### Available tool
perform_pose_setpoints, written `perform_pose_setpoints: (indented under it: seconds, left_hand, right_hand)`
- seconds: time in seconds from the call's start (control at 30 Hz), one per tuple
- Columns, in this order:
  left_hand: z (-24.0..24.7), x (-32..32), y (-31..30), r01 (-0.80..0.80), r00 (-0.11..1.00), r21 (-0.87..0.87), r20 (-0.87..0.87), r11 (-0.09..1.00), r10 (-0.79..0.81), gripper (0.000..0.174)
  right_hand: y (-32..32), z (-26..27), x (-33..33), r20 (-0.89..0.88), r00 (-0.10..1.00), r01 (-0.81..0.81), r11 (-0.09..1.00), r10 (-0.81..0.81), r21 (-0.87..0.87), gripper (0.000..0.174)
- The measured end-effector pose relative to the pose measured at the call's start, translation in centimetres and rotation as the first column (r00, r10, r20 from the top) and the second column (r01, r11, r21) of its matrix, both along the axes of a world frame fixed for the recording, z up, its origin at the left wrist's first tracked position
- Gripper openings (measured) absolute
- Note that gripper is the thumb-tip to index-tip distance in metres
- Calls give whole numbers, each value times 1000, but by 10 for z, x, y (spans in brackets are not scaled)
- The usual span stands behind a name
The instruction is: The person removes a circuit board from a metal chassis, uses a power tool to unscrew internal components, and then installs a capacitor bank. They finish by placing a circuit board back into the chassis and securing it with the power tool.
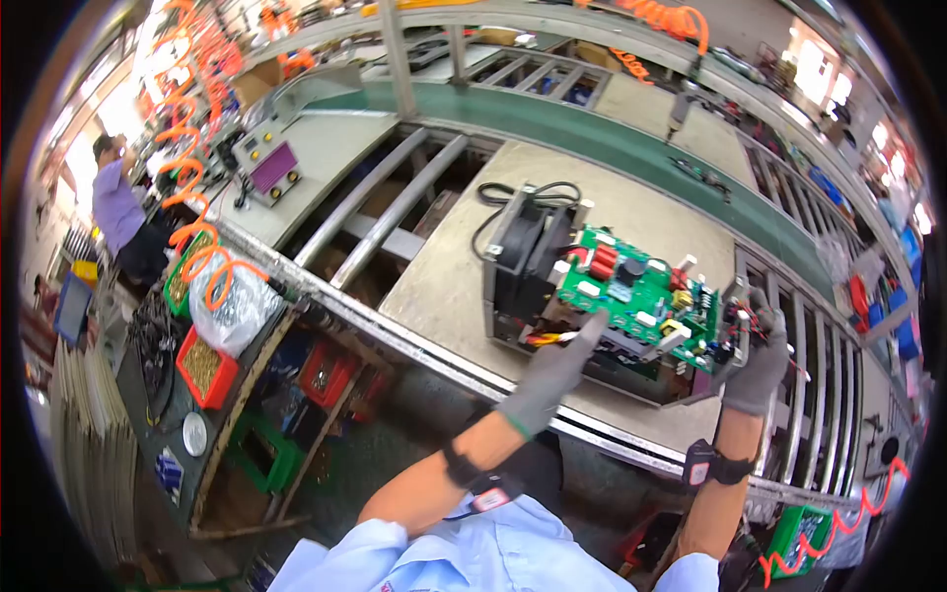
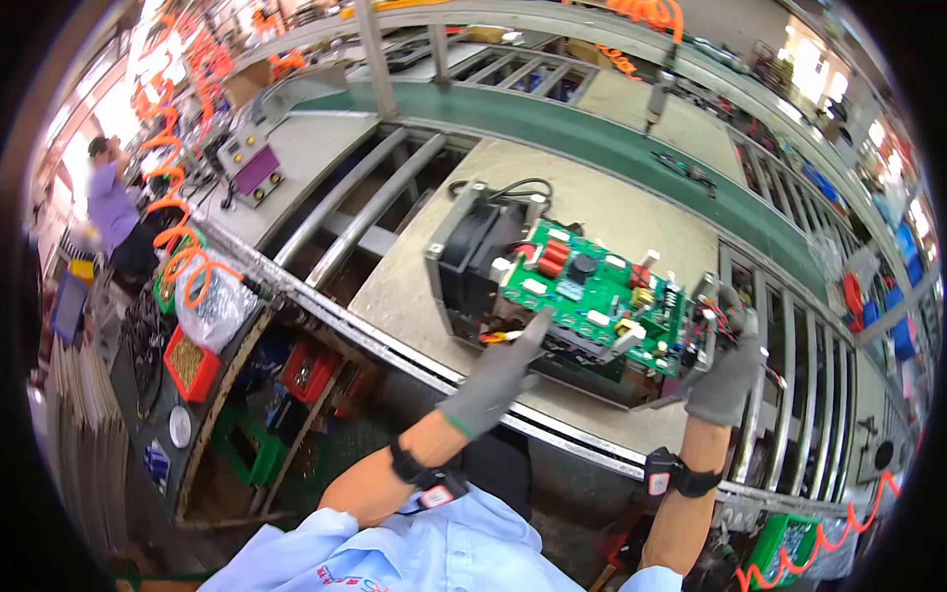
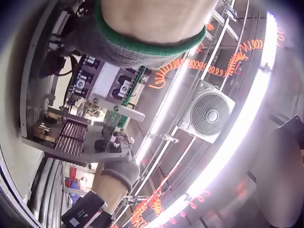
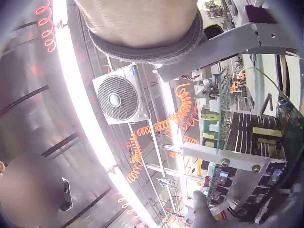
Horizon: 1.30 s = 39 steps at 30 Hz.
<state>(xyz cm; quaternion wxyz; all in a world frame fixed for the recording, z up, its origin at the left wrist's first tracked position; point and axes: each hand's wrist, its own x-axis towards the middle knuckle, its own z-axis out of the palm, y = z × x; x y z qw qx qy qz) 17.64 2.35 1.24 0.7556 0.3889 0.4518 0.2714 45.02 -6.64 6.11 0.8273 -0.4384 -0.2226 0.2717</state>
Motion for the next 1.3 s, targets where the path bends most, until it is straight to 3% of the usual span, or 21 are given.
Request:
perform_pose_setpoints:
  seconds: [0.1, 0.13, 0.2, 0.23, 0.3, 0.33, 0.4, 0.47, 0.5, 0.53, 0.57, 0.6, 0.67, 0.77, 0.87, 0.97, 1.0, 1.1, 1.13, 1.2, 1.3]
  left_hand:
    - [19, -51, 0, 239, 959, 69, -174, 968, -225, 74]
    - [13, -59, 6, 272, 907, 194, -380, 942, -184, 73]
    - [-5, -60, 11, 276, 928, 187, -307, 943, -211, 86]
    - [-1, -55, 10, 238, 962, 120, -166, 964, -217, 93]
    - [8, -43, 4, 170, 984, -42, 55, 985, -167, 100]
    - [12, -36, 2, 146, 979, -126, 162, 981, -125, 104]
    - [15, -27, 1, 146, 973, -144, 199, 979, -116, 104]
    - [16, -29, 3, 162, 951, -222, 296, 962, -91, 100]
    - [4, -41, 4, 228, 957, -54, 198, 972, -213, 93]
    - [-16, -59, 5, 302, 947, 110, 79, 947, -311, 87]
    - [-26, -78, 6, 341, 940, 246, -90, 908, -329, 77]
    - [-36, -98, 7, 390, 914, 360, -265, 848, -307, 67]
    - [-43, -130, 12, 454, 796, 521, -601, 723, -67, 43]
    - [-64, -137, 38, 352, 767, 833, -518, 427, 378, 25]
    - [-80, -122, 64, 374, 662, 859, -511, 349, 549, 22]
    - [-110, -126, 91, 515, 579, 787, -612, 341, 539, 16]
    - [-111, -123, 93, 487, 617, 835, -535, 254, 577, 10]
    - [-109, -123, 96, 539, 531, 758, -644, 366, 550, 11]
    - [-110, -118, 96, 495, 594, 815, -571, 302, 567, 9]
    - [-110, -108, 93, 458, 592, 833, -546, 311, 592, 9]
    - [-108, -110, 91, 461, 571, 824, -560, 331, 600, 11]
  right_hand:
    - [0, 5, -12, 26, 999, -36, 999, 36, -14, 48]
    - [3, 9, -19, -45, 998, -46, 999, 47, 25, 48]
    - [10, -8, -11, -55, 998, -20, 996, 25, 84, 40]
    - [13, 0, -20, -93, 993, -56, 988, 70, 141, 37]
    - [18, 7, -38, -86, 996, 34, 993, -25, 109, 34]
    - [22, 3, -37, -51, 998, 49, 996, -46, 75, 38]
    - [25, 3, -44, 82, 993, 90, 996, -87, -27, 42]
    - [27, 12, -58, 283, 937, 222, 975, -206, -25, 33]
    - [29, 15, -62, 377, 894, 283, 957, -241, -61, 32]
    - [23, 27, -72, 304, 941, 204, 968, -151, -149, 30]
    - [24, 26, -72, 379, 915, 200, 973, -142, -118, 31]
    - [25, 24, -72, 449, 883, 195, 977, -135, -90, 31]
    - [24, 24, -77, 550, 826, 208, 973, -120, -100, 31]
    - [27, 24, -90, 467, 881, 163, 975, -74, -153, 30]
    - [31, 18, -87, 543, 836, 186, 970, -74, -155, 22]
    - [32, 13, -91, 582, 810, 180, 974, -69, -134, 17]
    - [32, 12, -91, 597, 799, 179, 974, -64, -135, 17]
    - [36, 9, -92, 621, 779, 169, 983, -89, -71, 16]
    - [38, 8, -95, 646, 755, 197, 978, -109, -65, 16]
    - [43, 2, -96, 696, 707, 238, 969, -127, -64, 18]
    - [43, 4, -100, 881, 449, 355, 935, -152, -19, 30]
